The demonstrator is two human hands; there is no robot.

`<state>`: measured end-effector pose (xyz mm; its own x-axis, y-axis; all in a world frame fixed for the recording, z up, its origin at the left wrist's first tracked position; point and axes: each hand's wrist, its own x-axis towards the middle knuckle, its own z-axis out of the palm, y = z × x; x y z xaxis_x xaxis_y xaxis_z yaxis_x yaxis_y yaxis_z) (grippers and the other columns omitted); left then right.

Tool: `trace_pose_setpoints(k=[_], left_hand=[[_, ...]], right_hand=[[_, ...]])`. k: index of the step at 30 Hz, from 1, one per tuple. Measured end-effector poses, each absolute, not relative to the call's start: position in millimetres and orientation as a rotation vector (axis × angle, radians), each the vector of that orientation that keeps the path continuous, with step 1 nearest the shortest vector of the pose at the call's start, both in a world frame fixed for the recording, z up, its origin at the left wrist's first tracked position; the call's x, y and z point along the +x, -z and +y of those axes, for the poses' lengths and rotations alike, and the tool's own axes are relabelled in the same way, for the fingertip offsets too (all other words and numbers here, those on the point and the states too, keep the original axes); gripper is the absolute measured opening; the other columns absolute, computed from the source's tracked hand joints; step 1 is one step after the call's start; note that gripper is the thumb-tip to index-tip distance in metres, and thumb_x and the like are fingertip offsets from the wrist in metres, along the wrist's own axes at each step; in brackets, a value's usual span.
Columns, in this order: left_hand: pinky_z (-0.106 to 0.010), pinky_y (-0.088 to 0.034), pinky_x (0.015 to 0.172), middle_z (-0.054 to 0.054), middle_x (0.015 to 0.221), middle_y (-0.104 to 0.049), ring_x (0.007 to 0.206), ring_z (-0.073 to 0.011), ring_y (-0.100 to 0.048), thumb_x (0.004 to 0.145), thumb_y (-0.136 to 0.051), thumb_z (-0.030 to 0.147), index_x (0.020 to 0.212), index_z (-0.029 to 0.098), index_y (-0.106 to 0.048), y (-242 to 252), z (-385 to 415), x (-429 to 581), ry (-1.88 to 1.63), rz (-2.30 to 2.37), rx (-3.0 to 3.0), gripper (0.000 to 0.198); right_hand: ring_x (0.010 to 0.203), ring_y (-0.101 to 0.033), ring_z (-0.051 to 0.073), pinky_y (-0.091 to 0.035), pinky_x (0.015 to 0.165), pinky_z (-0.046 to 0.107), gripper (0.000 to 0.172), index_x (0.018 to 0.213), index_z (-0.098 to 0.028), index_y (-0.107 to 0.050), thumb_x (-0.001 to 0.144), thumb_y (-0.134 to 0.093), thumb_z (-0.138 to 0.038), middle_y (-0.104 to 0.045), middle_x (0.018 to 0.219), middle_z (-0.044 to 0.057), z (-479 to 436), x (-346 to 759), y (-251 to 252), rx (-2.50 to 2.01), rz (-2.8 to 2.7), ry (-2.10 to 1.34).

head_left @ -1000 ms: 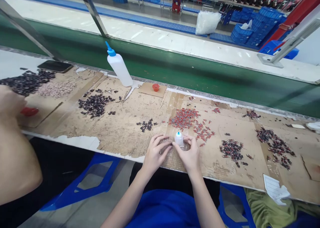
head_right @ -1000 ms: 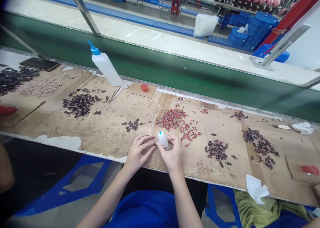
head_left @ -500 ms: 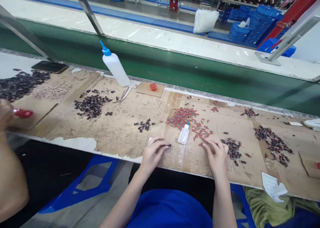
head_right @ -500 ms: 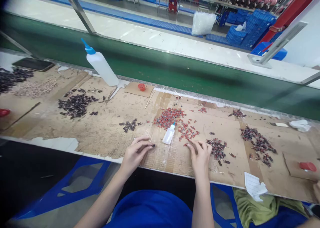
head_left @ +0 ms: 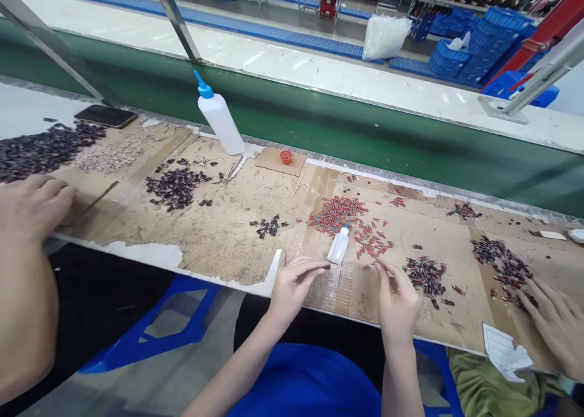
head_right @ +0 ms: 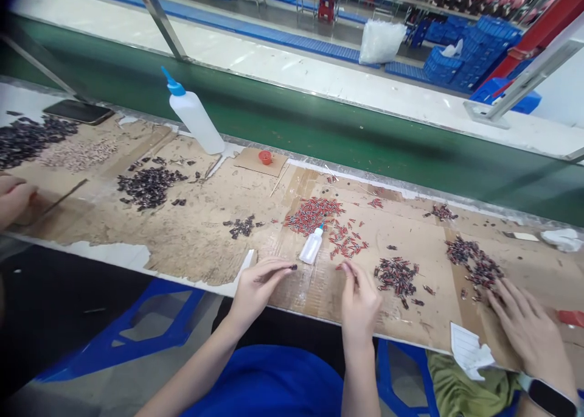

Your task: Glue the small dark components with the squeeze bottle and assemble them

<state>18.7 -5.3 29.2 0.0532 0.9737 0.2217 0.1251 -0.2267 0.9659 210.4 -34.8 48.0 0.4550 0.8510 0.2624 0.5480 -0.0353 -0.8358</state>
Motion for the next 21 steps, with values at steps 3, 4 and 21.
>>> trace_pose_setpoints(k=[3,4,21], left_hand=[[-0.032,-0.058,0.077,-0.006,0.085,-0.076,0.083,-0.0194,-0.069,0.085,-0.066,0.025,0.089,0.021,-0.076,-33,-6,25,-1.282,1.160,1.525,0.012],[-0.032,-0.058,0.077,-0.006,0.086,-0.076,0.083,-0.0193,-0.069,0.085,-0.066,0.025,0.089,0.021,-0.076,-34,-6,26,-1.282,1.160,1.538,0.012],[-0.031,-0.057,0.074,-0.006,0.082,-0.075,0.081,-0.0190,-0.068,0.086,-0.065,0.023,0.084,0.021,-0.075,-40,-9,27,-1.234,1.116,1.542,0.011]], right_hand=[[0.078,-0.071,0.023,-0.058,0.072,0.036,0.030,0.087,-0.018,-0.075,0.079,-0.065,-0.045,-0.076,0.086,0.009,-36,186,-53,-1.632,-1.076,-0.756],[0.076,-0.071,0.023,-0.059,0.070,0.036,0.031,0.087,-0.018,-0.075,0.076,-0.068,-0.046,-0.076,0.084,0.009,-36,180,-54,-1.606,-1.028,-0.835],[0.066,-0.071,0.019,-0.062,0.065,0.032,0.030,0.071,-0.019,-0.074,0.064,-0.078,-0.047,-0.074,0.071,0.004,-29,158,-55,-1.459,-0.802,-1.163]])
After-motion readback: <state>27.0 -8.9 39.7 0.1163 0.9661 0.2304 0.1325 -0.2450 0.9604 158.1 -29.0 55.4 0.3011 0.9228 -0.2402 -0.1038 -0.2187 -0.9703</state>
